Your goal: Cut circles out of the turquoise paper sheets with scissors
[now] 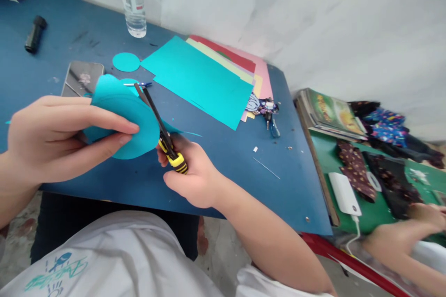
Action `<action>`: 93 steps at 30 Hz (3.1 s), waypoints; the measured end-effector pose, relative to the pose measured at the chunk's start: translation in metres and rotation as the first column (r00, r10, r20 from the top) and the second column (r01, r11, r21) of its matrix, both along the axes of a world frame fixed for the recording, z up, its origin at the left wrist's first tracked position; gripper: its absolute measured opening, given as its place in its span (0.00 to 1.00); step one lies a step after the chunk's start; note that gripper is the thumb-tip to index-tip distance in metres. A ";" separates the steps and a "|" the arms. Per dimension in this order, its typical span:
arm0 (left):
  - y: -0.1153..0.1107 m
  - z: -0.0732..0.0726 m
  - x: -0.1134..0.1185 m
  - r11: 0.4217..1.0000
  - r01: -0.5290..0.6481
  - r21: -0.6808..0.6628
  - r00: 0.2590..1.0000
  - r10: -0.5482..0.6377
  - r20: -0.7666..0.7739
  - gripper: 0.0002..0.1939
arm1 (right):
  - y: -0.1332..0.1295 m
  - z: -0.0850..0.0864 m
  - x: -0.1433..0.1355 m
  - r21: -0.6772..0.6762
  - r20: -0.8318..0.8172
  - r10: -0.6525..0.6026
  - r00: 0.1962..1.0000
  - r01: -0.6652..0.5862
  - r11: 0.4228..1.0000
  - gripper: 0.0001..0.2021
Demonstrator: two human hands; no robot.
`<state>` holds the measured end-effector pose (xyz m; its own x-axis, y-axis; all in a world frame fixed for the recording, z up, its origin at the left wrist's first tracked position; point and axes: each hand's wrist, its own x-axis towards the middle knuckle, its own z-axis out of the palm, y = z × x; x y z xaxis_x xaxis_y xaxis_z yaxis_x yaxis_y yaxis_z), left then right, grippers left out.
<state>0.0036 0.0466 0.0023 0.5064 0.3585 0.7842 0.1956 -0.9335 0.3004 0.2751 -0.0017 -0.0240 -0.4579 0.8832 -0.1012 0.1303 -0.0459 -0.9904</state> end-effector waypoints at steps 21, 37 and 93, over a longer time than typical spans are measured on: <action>-0.004 0.009 -0.004 0.999 -0.039 -0.026 0.996 0.037 -0.087 0.03 | 0.000 -0.002 0.003 0.062 0.044 0.042 0.998 -0.045 0.997 0.15; -0.011 0.013 -0.004 0.989 -0.114 -0.094 0.979 0.096 -0.179 0.11 | 0.002 0.001 0.002 0.097 0.050 0.052 0.997 -0.057 0.994 0.16; -0.010 0.009 -0.005 0.992 -0.103 -0.068 0.993 0.100 -0.057 0.04 | 0.003 -0.002 0.003 0.030 0.008 0.120 0.993 -0.121 0.992 0.12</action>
<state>-0.0014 0.0363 0.0114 0.5048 0.4638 0.7281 0.3057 -0.8848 0.3517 0.2779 0.0010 -0.0264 -0.5607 0.8243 -0.0782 0.1390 0.0005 -0.9903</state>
